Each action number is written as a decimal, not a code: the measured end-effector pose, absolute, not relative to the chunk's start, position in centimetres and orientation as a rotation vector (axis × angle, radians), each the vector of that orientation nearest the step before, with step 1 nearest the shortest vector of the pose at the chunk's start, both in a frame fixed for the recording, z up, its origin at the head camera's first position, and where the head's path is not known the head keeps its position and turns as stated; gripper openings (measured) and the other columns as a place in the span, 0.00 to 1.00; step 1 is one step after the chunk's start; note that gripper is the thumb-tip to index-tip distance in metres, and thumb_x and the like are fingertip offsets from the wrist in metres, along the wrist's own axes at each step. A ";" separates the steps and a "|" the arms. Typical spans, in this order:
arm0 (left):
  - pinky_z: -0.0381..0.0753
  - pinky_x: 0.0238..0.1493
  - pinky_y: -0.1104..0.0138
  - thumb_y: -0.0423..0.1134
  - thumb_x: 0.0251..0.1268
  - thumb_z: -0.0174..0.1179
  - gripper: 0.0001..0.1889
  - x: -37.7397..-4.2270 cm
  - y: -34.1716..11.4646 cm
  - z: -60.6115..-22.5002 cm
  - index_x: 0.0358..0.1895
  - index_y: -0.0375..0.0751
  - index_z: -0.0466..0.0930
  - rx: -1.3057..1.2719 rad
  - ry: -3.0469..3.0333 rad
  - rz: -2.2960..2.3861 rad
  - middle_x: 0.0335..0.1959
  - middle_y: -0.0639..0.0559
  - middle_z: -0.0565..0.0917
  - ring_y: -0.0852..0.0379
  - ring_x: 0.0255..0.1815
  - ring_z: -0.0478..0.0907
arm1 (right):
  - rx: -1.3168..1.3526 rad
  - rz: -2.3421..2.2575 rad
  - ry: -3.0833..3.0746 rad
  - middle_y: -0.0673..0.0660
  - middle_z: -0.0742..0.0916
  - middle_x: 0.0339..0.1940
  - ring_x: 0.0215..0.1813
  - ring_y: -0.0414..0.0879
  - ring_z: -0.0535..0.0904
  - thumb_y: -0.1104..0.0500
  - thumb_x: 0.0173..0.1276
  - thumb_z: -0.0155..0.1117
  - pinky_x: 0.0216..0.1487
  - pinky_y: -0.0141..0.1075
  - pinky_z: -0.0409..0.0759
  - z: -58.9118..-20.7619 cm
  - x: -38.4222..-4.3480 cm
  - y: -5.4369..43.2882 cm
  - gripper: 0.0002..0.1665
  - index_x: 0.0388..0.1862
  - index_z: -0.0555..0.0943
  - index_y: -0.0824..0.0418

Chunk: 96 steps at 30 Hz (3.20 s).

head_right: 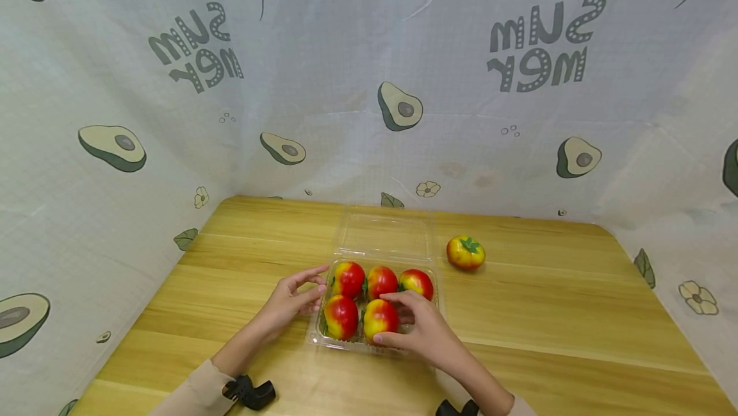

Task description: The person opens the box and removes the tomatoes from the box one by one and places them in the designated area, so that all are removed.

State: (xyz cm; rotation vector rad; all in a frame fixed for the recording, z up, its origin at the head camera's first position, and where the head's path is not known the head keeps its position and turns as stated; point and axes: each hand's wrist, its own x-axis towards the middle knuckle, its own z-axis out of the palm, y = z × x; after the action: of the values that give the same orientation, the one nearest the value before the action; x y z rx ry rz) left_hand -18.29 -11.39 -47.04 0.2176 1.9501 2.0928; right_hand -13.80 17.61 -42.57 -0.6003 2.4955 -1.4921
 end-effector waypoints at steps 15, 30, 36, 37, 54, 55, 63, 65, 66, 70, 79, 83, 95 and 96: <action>0.85 0.35 0.71 0.31 0.70 0.62 0.25 -18.2 -11.4 -47.0 0.70 0.35 0.71 0.199 1.944 2.098 0.47 0.47 0.75 0.61 0.28 0.80 | -0.526 -1.638 2.370 0.68 0.79 0.59 0.51 0.55 0.82 0.58 0.60 0.77 0.51 0.37 0.83 -42.0 -13.7 18.5 0.35 0.63 0.76 0.70; 0.85 0.34 0.71 0.31 0.70 0.61 0.25 -18.3 -11.5 -47.0 0.70 0.36 0.71 0.192 1.926 2.098 0.47 0.46 0.75 0.61 0.27 0.79 | -0.457 -1.699 2.328 0.67 0.80 0.59 0.55 0.56 0.80 0.59 0.62 0.76 0.53 0.34 0.82 -41.6 -13.7 19.2 0.35 0.63 0.73 0.72; 0.85 0.34 0.71 0.31 0.70 0.62 0.25 -18.3 -11.4 -47.1 0.70 0.36 0.72 0.187 1.929 2.098 0.47 0.46 0.75 0.61 0.27 0.79 | -0.437 -1.749 2.273 0.67 0.80 0.58 0.54 0.56 0.80 0.61 0.61 0.76 0.53 0.33 0.81 -41.8 -13.7 19.5 0.34 0.62 0.73 0.72; 0.85 0.34 0.71 0.31 0.70 0.62 0.25 -18.3 -11.4 -47.1 0.70 0.36 0.72 0.184 1.930 2.098 0.47 0.46 0.75 0.61 0.27 0.79 | -0.434 -1.754 2.264 0.68 0.80 0.58 0.54 0.56 0.80 0.61 0.61 0.76 0.53 0.33 0.81 -41.8 -13.7 19.6 0.34 0.62 0.72 0.72; 0.85 0.36 0.70 0.31 0.70 0.62 0.25 -18.3 -11.4 -47.1 0.69 0.37 0.72 0.173 1.941 2.089 0.47 0.45 0.75 0.60 0.27 0.80 | -0.425 -1.837 2.150 0.72 0.72 0.69 0.59 0.48 0.79 0.65 0.63 0.73 0.56 0.32 0.79 -41.4 -13.7 20.4 0.38 0.70 0.69 0.70; 0.85 0.36 0.70 0.31 0.70 0.62 0.25 -18.3 -11.4 -47.0 0.69 0.37 0.72 0.174 1.940 2.089 0.47 0.46 0.75 0.60 0.27 0.80 | -0.426 -1.836 2.147 0.72 0.71 0.69 0.60 0.47 0.79 0.64 0.63 0.73 0.56 0.31 0.79 -41.4 -13.7 20.5 0.38 0.70 0.69 0.70; 0.85 0.35 0.71 0.31 0.70 0.61 0.25 -18.3 -11.4 -47.0 0.70 0.36 0.72 0.178 1.932 2.091 0.47 0.46 0.75 0.60 0.27 0.79 | -0.476 -1.871 2.093 0.75 0.69 0.69 0.59 0.40 0.79 0.67 0.64 0.72 0.57 0.32 0.79 -41.4 -13.7 20.9 0.38 0.69 0.68 0.75; 0.85 0.35 0.71 0.31 0.70 0.61 0.25 -18.3 -11.4 -47.0 0.70 0.36 0.72 0.178 1.934 2.092 0.47 0.46 0.75 0.60 0.27 0.79 | -0.481 -1.869 2.096 0.76 0.69 0.69 0.58 0.40 0.80 0.67 0.64 0.71 0.57 0.32 0.79 -41.4 -13.7 21.0 0.37 0.69 0.68 0.75; 0.85 0.35 0.71 0.31 0.70 0.61 0.25 -18.3 -11.4 -47.0 0.70 0.36 0.72 0.176 1.935 2.092 0.47 0.46 0.75 0.60 0.27 0.79 | -0.478 -1.870 2.097 0.75 0.69 0.69 0.58 0.39 0.79 0.67 0.64 0.71 0.57 0.32 0.79 -41.4 -13.7 21.0 0.37 0.69 0.68 0.75; 0.85 0.35 0.71 0.31 0.70 0.61 0.25 -18.3 -11.4 -47.1 0.70 0.36 0.72 0.175 1.937 2.093 0.47 0.46 0.75 0.60 0.27 0.79 | -0.464 -1.867 2.108 0.75 0.69 0.70 0.58 0.39 0.79 0.67 0.64 0.71 0.56 0.32 0.79 -41.4 -13.7 21.2 0.37 0.69 0.68 0.75; 0.85 0.35 0.71 0.31 0.70 0.61 0.25 -18.2 -11.3 -46.9 0.69 0.36 0.72 0.174 1.942 2.090 0.47 0.45 0.75 0.61 0.27 0.79 | -0.421 -1.853 2.142 0.76 0.67 0.70 0.60 0.38 0.78 0.66 0.64 0.71 0.57 0.33 0.79 -41.1 -13.4 21.5 0.38 0.69 0.67 0.75; 0.85 0.35 0.71 0.31 0.70 0.62 0.25 -18.2 -11.4 -46.9 0.70 0.36 0.72 0.175 1.935 2.087 0.47 0.45 0.75 0.61 0.28 0.79 | -0.412 -1.847 2.153 0.75 0.69 0.70 0.61 0.41 0.78 0.66 0.64 0.71 0.58 0.33 0.79 -41.0 -13.3 21.7 0.37 0.69 0.68 0.74; 0.85 0.35 0.71 0.32 0.70 0.62 0.25 -18.2 -11.4 -47.1 0.69 0.35 0.72 0.180 1.946 2.081 0.47 0.45 0.75 0.60 0.28 0.79 | -0.409 -1.886 2.168 0.76 0.69 0.69 0.58 0.38 0.79 0.68 0.65 0.69 0.55 0.32 0.79 -40.9 -13.3 22.5 0.35 0.69 0.67 0.74; 0.85 0.35 0.71 0.32 0.70 0.62 0.25 -18.2 -11.4 -47.1 0.69 0.35 0.72 0.178 1.946 2.082 0.47 0.45 0.75 0.60 0.28 0.79 | -0.415 -1.894 2.166 0.76 0.69 0.69 0.58 0.39 0.79 0.68 0.65 0.69 0.55 0.32 0.80 -40.9 -13.4 22.5 0.35 0.69 0.67 0.74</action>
State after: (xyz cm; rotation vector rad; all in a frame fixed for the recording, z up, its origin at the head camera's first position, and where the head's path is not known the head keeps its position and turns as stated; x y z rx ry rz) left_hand -18.19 -11.37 -47.06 0.1783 1.9455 2.0820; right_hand -13.37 22.53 -40.93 -0.4154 2.1665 -1.8939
